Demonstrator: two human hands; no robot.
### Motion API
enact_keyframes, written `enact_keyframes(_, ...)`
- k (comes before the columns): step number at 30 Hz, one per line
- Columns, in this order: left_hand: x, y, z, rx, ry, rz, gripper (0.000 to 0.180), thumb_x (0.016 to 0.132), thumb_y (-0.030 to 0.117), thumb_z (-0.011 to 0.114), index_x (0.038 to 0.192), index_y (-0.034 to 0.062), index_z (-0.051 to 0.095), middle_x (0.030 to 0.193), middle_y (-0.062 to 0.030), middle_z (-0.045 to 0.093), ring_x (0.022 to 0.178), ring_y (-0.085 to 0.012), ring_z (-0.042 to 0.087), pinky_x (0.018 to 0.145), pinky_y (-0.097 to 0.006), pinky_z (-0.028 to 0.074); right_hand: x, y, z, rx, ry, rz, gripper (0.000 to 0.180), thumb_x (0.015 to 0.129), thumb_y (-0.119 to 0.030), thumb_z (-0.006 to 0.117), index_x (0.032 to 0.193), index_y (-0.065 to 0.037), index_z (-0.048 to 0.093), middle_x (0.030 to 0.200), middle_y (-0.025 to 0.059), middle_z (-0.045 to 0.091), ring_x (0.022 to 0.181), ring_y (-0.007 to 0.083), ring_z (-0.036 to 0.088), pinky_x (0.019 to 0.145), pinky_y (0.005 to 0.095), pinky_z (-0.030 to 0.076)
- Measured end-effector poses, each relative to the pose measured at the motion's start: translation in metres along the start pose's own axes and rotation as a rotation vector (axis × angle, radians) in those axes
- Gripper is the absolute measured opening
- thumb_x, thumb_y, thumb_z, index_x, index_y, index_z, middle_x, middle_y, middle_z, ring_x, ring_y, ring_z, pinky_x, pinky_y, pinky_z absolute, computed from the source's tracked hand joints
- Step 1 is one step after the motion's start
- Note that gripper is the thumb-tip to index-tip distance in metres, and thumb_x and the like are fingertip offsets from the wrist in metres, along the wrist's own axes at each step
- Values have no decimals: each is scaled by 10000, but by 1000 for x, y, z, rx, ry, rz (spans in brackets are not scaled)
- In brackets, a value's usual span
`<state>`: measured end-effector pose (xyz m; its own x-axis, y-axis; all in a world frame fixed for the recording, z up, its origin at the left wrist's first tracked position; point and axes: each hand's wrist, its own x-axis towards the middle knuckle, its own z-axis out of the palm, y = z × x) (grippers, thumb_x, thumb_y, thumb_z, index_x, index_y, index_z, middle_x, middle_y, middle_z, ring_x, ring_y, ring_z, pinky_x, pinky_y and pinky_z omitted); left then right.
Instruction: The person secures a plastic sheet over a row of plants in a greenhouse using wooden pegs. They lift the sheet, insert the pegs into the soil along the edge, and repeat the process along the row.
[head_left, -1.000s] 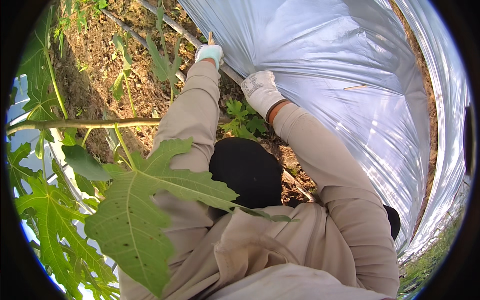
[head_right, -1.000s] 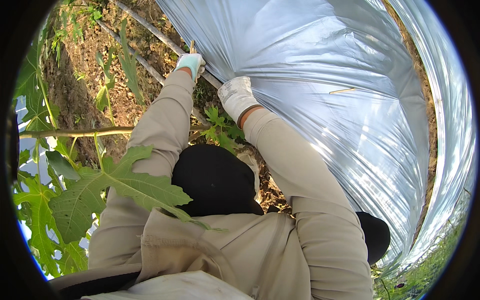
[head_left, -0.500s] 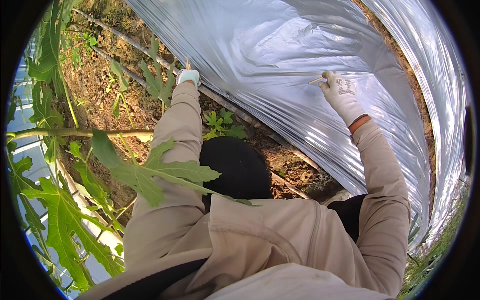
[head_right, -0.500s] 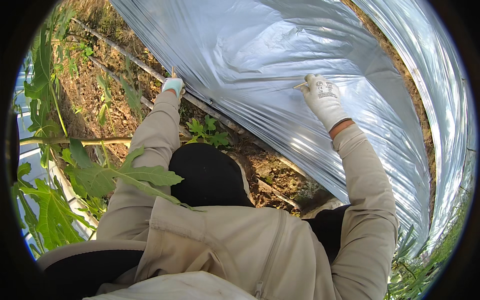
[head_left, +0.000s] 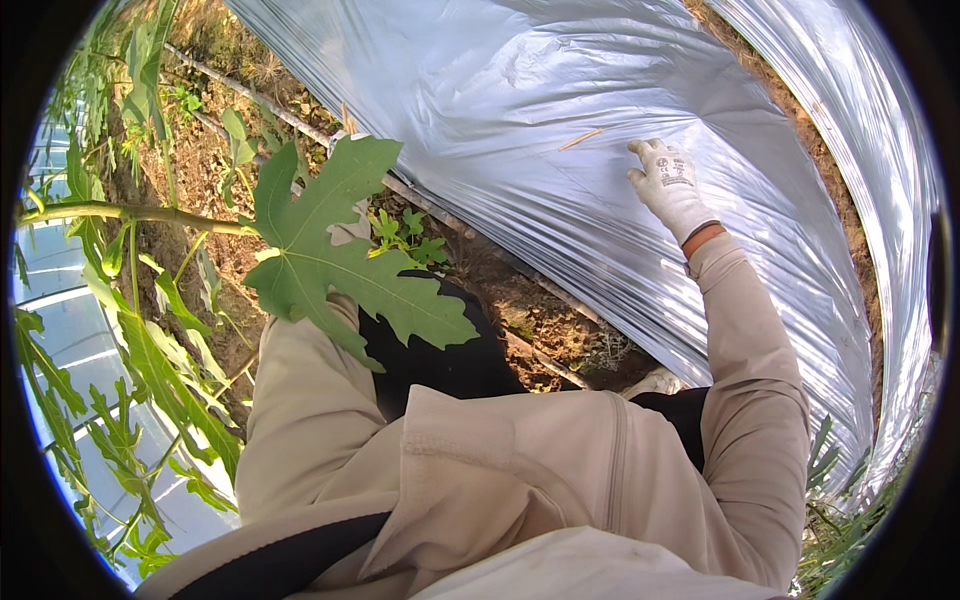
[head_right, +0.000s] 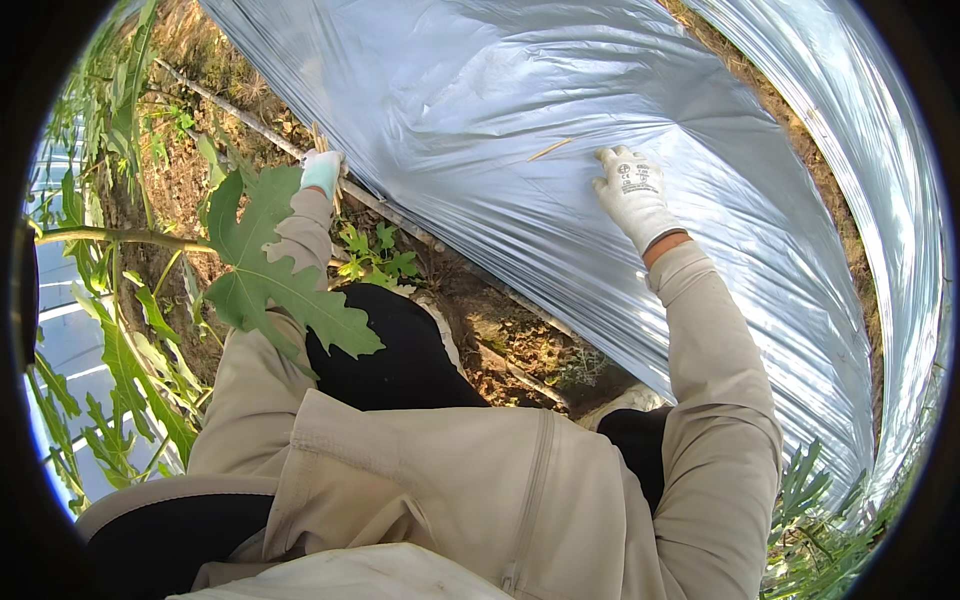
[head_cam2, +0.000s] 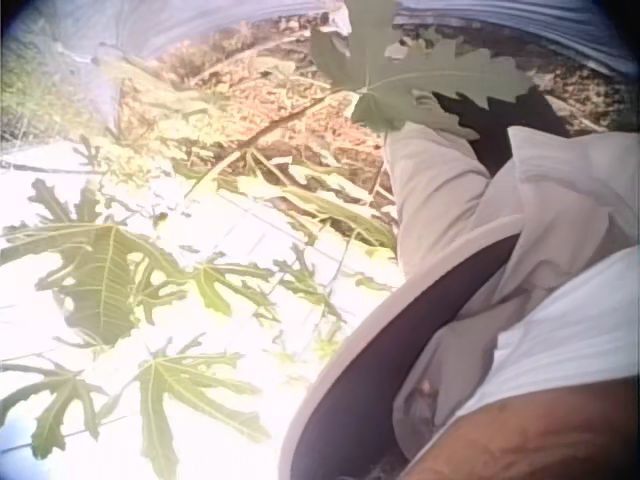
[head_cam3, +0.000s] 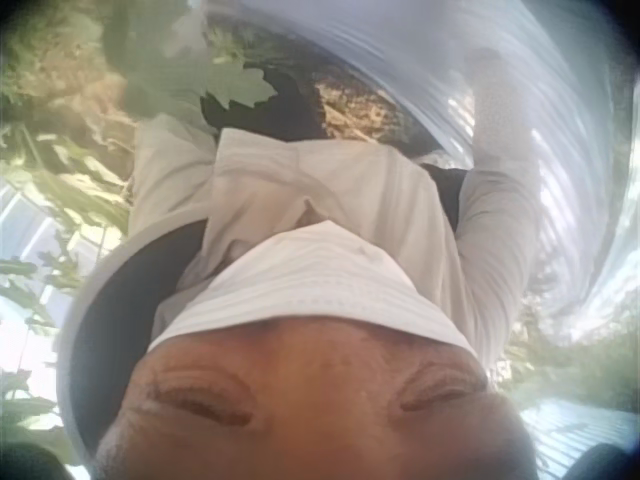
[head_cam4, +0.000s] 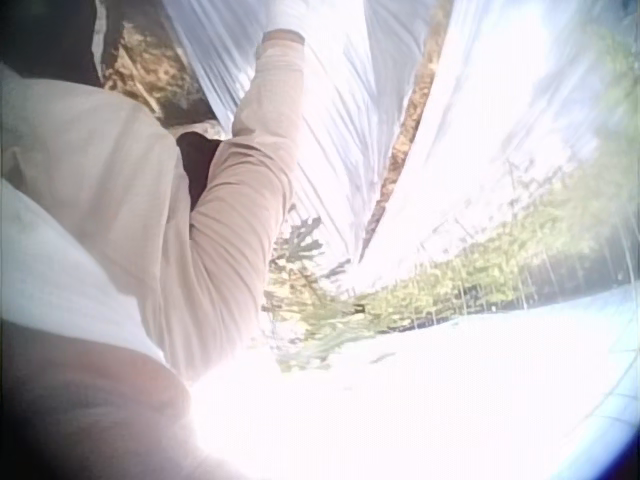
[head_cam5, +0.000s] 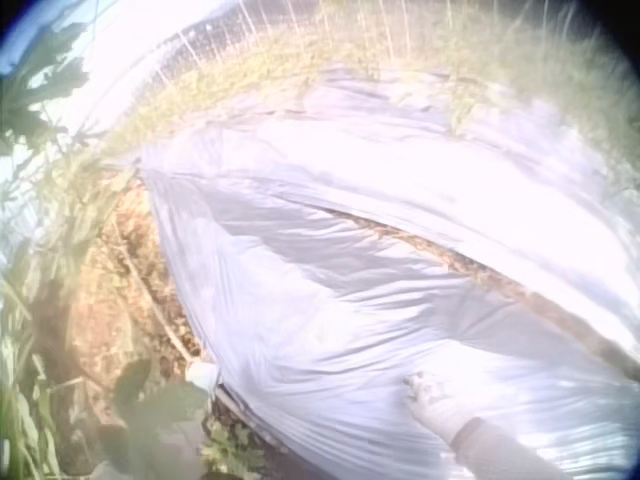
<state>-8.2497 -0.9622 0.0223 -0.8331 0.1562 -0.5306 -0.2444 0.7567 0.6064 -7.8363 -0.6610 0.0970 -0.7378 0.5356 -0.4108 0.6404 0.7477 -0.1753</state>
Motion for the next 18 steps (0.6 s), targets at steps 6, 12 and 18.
enact_keyframes(6, -129, 58, 29, 19, -443, 53, 102, 864, 95, 637, 873, 11, 580, 633, -56, 585, 508, -122, 514, 455, -271, 405, 32, -10, 37, -82, 169, -297, 372, 901, -134, 559, 1270, -160, 595, 1361, 24, 556, 1263, 204, 511, 1009, 403, 438)
enact_keyframes(12, -216, 109, 46, 585, -763, 153, 162, 804, 165, 671, 850, 33, 589, 658, -41, 612, 580, -141, 579, 542, -295, 465, 69, -37, 67, -114, 234, -383, 353, 870, -77, 550, 1214, -126, 610, 1237, 54, 621, 1201, 240, 537, 1003, 398, 429)
enact_keyframes(18, -245, 117, 73, 827, -901, 211, 319, 839, 327, 675, 987, 58, 590, 764, -52, 635, 686, -180, 622, 676, -325, 508, 80, -38, 67, -193, 150, -412, 317, 878, -151, 574, 1178, -56, 609, 1067, 99, 671, 1101, 283, 576, 980, 386, 443)
